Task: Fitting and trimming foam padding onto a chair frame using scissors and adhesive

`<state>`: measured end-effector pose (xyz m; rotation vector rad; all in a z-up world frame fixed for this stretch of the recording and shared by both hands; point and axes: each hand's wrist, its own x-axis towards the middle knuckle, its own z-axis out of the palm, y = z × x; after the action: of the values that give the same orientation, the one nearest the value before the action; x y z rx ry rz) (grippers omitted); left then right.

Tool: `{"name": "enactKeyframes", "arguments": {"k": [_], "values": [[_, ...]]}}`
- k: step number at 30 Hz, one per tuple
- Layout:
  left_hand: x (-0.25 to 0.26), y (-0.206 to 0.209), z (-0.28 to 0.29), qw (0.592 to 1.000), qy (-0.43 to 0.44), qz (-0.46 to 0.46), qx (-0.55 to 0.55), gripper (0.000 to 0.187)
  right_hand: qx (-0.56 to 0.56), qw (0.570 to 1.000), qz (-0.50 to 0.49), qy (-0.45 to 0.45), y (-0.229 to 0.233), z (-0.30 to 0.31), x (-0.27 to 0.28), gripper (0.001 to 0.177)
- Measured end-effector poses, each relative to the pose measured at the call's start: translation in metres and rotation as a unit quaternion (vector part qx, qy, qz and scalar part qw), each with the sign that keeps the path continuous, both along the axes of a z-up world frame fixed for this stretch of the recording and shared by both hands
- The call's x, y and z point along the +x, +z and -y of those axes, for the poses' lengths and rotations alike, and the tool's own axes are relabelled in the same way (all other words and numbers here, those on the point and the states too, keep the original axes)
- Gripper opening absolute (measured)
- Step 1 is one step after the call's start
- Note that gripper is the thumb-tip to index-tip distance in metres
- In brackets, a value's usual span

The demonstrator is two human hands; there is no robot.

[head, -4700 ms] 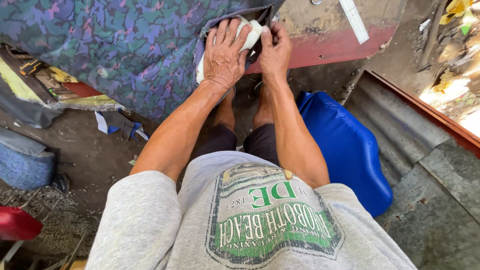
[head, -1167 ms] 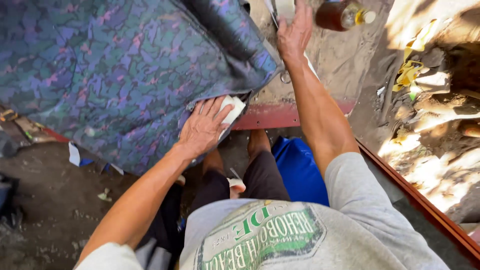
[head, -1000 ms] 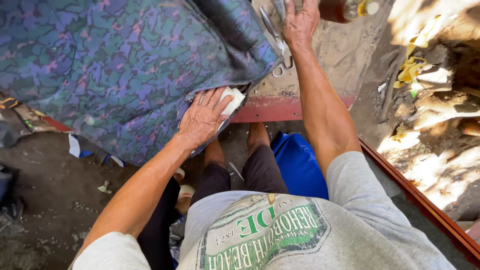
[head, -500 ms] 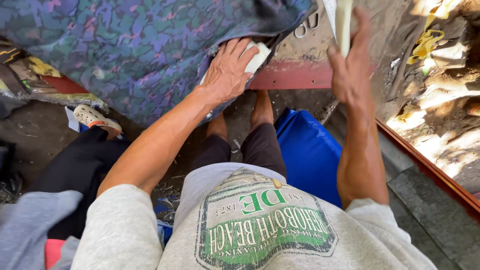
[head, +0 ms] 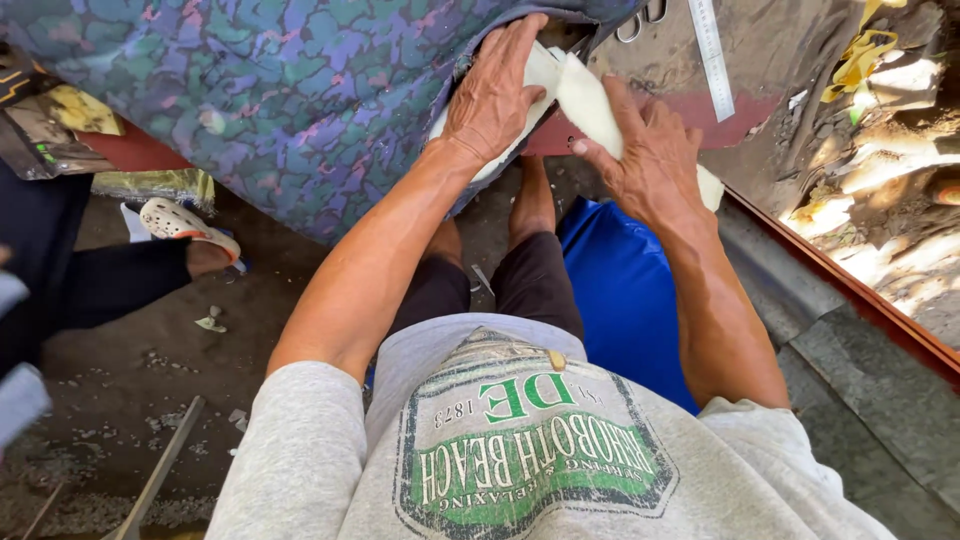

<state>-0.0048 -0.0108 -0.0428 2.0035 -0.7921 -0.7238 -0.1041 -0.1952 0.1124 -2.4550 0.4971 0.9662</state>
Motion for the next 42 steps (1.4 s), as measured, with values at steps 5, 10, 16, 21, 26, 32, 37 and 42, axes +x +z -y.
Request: {"name": "enactKeyframes", "arguments": {"k": [5, 10, 16, 21, 26, 32, 37, 42], "values": [[0.001, 0.001, -0.002, 0.998, 0.025, 0.009, -0.061, 0.079, -0.051, 0.997, 0.044, 0.029, -0.015, -0.010, 0.010, 0.077], [0.003, 0.019, 0.000, 0.996, 0.020, -0.022, -0.085, 0.089, -0.128, 0.984, 0.124, -0.001, -0.053, -0.014, 0.014, 0.065], [-0.005, 0.017, -0.001, 0.994, 0.020, -0.017, -0.109, 0.070, -0.195, 0.973, 0.120, -0.027, -0.085, -0.030, 0.035, 0.065], [-0.001, 0.019, 0.003, 0.996, -0.021, 0.053, -0.073, 0.054, -0.184, 0.950, 0.242, -0.068, -0.086, -0.033, 0.034, 0.062], [-0.006, 0.008, 0.009, 0.989, -0.081, 0.106, 0.062, 0.067, -0.134, 0.945, 0.282, -0.100, -0.078, -0.029, 0.047, 0.042], [0.006, 0.026, 0.009, 0.995, -0.077, -0.016, 0.056, 0.066, -0.106, 0.924, 0.345, -0.128, -0.094, -0.023, 0.043, 0.043], [-0.001, 0.013, 0.010, 0.994, -0.080, 0.025, 0.065, 0.068, -0.012, 0.911, 0.373, -0.173, -0.102, -0.003, 0.028, 0.044], [0.009, 0.007, 0.014, 0.997, -0.057, -0.031, 0.042, 0.070, -0.005, 0.882, 0.403, -0.242, -0.118, -0.005, 0.027, 0.029]]}}
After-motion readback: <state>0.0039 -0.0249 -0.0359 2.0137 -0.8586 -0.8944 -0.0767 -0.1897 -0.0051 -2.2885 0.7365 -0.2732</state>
